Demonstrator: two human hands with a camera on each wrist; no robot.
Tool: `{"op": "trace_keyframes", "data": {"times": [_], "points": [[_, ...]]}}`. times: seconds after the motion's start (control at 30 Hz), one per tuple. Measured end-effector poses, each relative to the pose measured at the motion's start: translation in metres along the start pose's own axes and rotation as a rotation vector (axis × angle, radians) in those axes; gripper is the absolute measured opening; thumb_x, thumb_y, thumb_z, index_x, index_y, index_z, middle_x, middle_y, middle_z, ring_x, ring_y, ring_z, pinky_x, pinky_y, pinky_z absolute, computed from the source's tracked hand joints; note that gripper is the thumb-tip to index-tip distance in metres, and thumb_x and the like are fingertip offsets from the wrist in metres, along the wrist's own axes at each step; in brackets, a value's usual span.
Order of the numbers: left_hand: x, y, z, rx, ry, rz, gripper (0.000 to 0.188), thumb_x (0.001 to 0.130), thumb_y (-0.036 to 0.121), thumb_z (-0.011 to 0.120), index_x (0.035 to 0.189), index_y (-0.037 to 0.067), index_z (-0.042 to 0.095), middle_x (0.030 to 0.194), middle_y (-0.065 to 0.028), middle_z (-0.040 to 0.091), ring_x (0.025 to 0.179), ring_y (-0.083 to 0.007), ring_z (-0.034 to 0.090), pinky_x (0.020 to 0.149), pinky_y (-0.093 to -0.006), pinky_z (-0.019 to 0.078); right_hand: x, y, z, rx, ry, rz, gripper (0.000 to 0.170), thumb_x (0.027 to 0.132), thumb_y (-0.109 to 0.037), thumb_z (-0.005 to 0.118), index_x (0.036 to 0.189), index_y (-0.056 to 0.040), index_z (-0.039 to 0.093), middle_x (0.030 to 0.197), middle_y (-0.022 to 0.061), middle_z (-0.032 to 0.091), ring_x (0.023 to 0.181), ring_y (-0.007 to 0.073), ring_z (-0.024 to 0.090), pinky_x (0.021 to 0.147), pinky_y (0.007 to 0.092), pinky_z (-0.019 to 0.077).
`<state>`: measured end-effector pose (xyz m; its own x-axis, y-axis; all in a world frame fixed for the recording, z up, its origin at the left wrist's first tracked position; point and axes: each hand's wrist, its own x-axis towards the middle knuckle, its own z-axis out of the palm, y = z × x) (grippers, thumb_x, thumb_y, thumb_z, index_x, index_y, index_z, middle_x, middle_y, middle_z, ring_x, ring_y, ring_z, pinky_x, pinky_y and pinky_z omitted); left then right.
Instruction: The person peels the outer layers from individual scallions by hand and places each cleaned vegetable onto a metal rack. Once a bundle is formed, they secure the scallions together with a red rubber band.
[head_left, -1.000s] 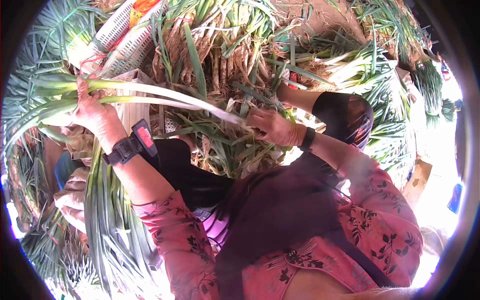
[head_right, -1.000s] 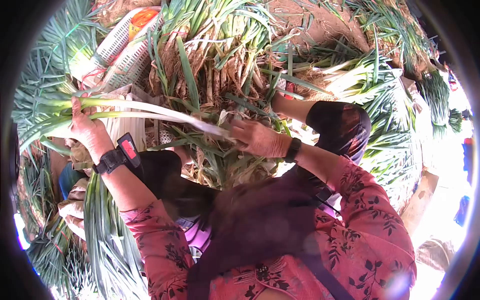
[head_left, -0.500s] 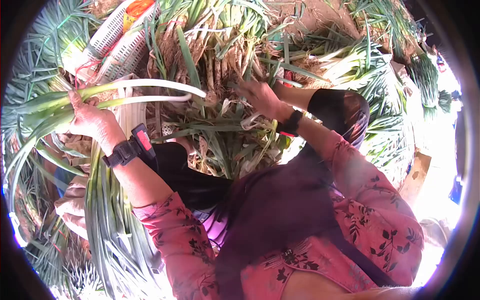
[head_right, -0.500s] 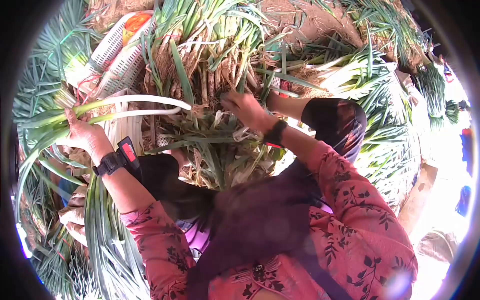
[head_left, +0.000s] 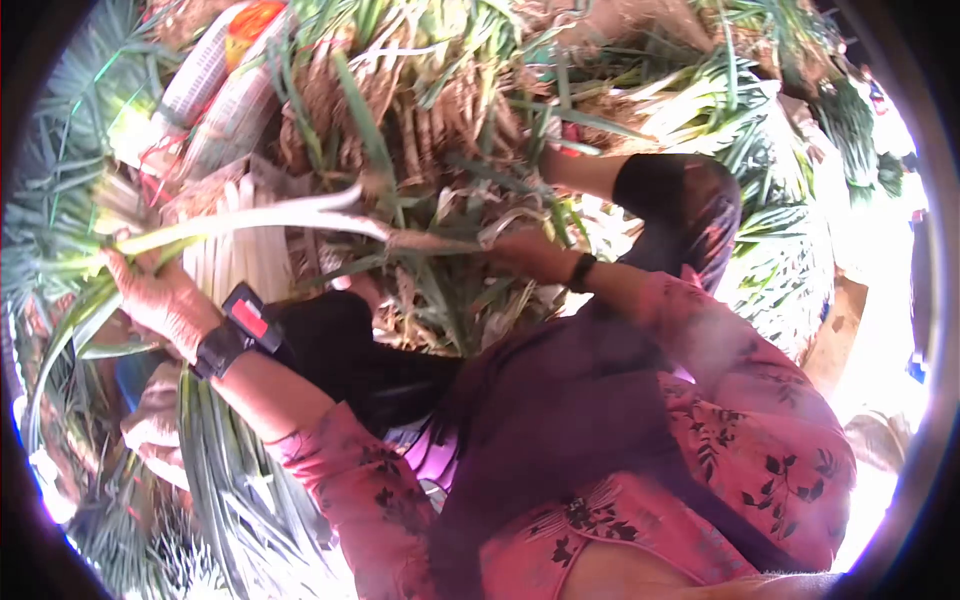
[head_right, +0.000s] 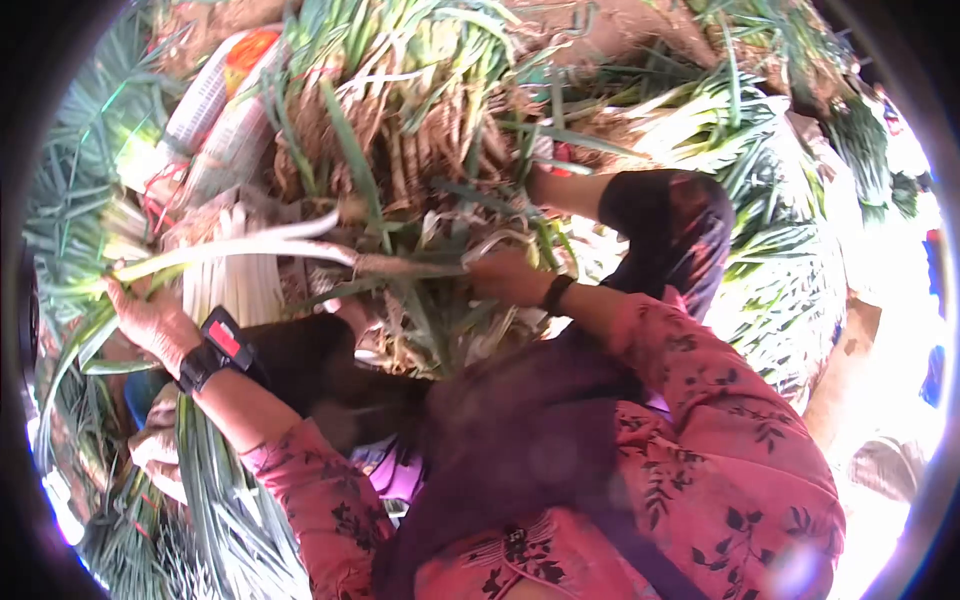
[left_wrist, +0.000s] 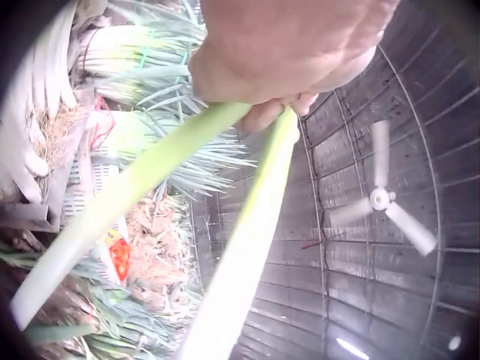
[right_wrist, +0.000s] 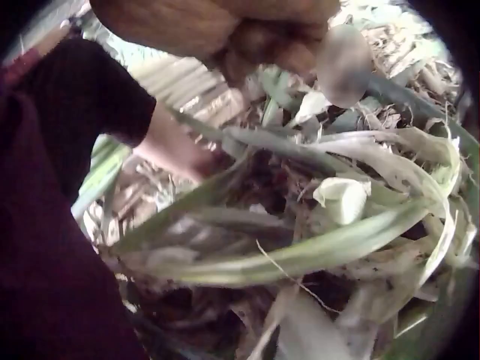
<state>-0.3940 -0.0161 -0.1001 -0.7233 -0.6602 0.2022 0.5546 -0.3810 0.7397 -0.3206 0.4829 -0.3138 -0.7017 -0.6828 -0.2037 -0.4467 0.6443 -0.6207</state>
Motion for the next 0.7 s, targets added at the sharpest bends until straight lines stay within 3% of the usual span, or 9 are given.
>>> {"op": "trace_keyframes", "data": {"times": [0.03, 0.07, 0.13, 0.2, 0.27, 0.33, 0.57, 0.63, 0.7], "points": [[-0.017, 0.003, 0.021, -0.073, -0.076, -0.035, 0.027, 0.088, 0.024, 0.066, 0.098, -0.001, 0.061, 0.08, -0.0066, 0.06, 0.07, -0.0167, 0.053, 0.073, -0.0315, 0.0455, 0.001, -0.001, -0.011, -0.113, 0.04, 0.009, 0.023, 0.086, -0.011, 0.054, 0.108, -0.0057, 0.058, 0.091, 0.017, 0.06, 0.088, 0.0344, 0.06, 0.077, 0.0454, 0.0472], [-0.043, 0.004, 0.066, -0.116, 0.116, 0.006, 0.027, 0.087, 0.023, 0.067, 0.099, 0.0, 0.06, 0.075, -0.0039, 0.055, 0.061, -0.0136, 0.044, 0.065, -0.0287, 0.042, 0.007, -0.007, -0.028, -0.231, 0.089, 0.021, 0.023, 0.086, -0.01, 0.054, 0.109, -0.0059, 0.059, 0.093, 0.0167, 0.061, 0.091, 0.0348, 0.06, 0.079, 0.0453, 0.047], [-0.032, 0.0, 0.049, -0.19, -0.108, -0.056, 0.027, 0.086, 0.025, 0.069, 0.091, 0.0, 0.058, 0.058, 0.0018, 0.04, 0.054, -0.0098, 0.038, 0.06, -0.0226, 0.0413, 0.03, -0.01, -0.044, 0.009, 0.566, -0.078, 0.025, 0.09, -0.011, 0.054, 0.114, -0.0034, 0.059, 0.087, 0.0153, 0.063, 0.082, 0.0295, 0.065, 0.072, 0.0398, 0.0511], [-0.034, -0.002, 0.052, -0.258, -0.19, -0.088, 0.025, 0.085, 0.021, 0.07, 0.091, 0.0, 0.058, 0.061, 0.0001, 0.046, 0.055, -0.0104, 0.041, 0.058, -0.0214, 0.0403, 0.039, -0.09, -0.12, 0.576, 0.449, 0.199, 0.025, 0.096, -0.019, 0.052, 0.111, 0.0001, 0.057, 0.082, 0.0123, 0.064, 0.057, 0.0167, 0.063, 0.054, 0.0332, 0.0514], [-0.04, -0.007, 0.062, -0.337, -0.176, -0.105, 0.025, 0.084, 0.019, 0.071, 0.091, -0.001, 0.059, 0.067, -0.003, 0.054, 0.058, -0.0105, 0.044, 0.059, -0.0217, 0.0409, 0.052, -0.127, -0.14, 0.709, 0.42, -0.075, 0.028, 0.097, -0.021, 0.053, 0.114, 0.0015, 0.055, 0.079, 0.0082, 0.064, 0.054, 0.0079, 0.061, 0.048, 0.0255, 0.0514], [-0.036, -0.012, 0.058, -0.381, -0.26, -0.159, 0.027, 0.082, 0.019, 0.072, 0.093, -0.003, 0.059, 0.073, -0.0059, 0.059, 0.06, -0.012, 0.047, 0.062, -0.0245, 0.0433, 0.059, -0.165, -0.149, 0.82, 0.25, -0.115, 0.027, 0.096, -0.018, 0.053, 0.113, 0.0032, 0.054, 0.078, 0.0066, 0.065, 0.058, 0.0083, 0.063, 0.049, 0.0242, 0.0531], [-0.06, -0.01, 0.091, -0.306, -0.13, -0.058, 0.035, 0.079, 0.026, 0.075, 0.099, 0.002, 0.06, 0.082, -0.0039, 0.061, 0.066, -0.0149, 0.05, 0.072, -0.0311, 0.0447, 0.077, -0.172, -0.132, 0.814, 0.352, -0.039, 0.024, 0.094, -0.013, 0.055, 0.113, 0.0025, 0.052, 0.08, 0.0122, 0.064, 0.06, 0.0173, 0.066, 0.051, 0.0295, 0.0537], [-0.055, -0.013, 0.08, -0.28, -0.167, -0.117, 0.034, 0.081, 0.026, 0.074, 0.1, 0.002, 0.06, 0.083, -0.0054, 0.063, 0.067, -0.0147, 0.053, 0.068, -0.0304, 0.0457, 0.083, -0.161, -0.125, 0.197, 0.721, -0.26, 0.02, 0.09, -0.007, 0.057, 0.107, 0.0007, 0.051, 0.077, 0.0158, 0.061, 0.065, 0.0286, 0.066, 0.055, 0.0354, 0.053], [-0.049, -0.016, 0.075, -0.114, -0.176, -0.15, 0.027, 0.084, 0.023, 0.071, 0.098, 0.003, 0.059, 0.08, -0.0053, 0.062, 0.06, -0.012, 0.05, 0.056, -0.0241, 0.0419, 0.085, -0.155, -0.123, 0.168, 0.727, -0.224, 0.021, 0.088, -0.009, 0.058, 0.105, -0.0006, 0.048, 0.077, 0.0188, 0.061, 0.068, 0.0326, 0.064, 0.056, 0.0391, 0.0522]]}}
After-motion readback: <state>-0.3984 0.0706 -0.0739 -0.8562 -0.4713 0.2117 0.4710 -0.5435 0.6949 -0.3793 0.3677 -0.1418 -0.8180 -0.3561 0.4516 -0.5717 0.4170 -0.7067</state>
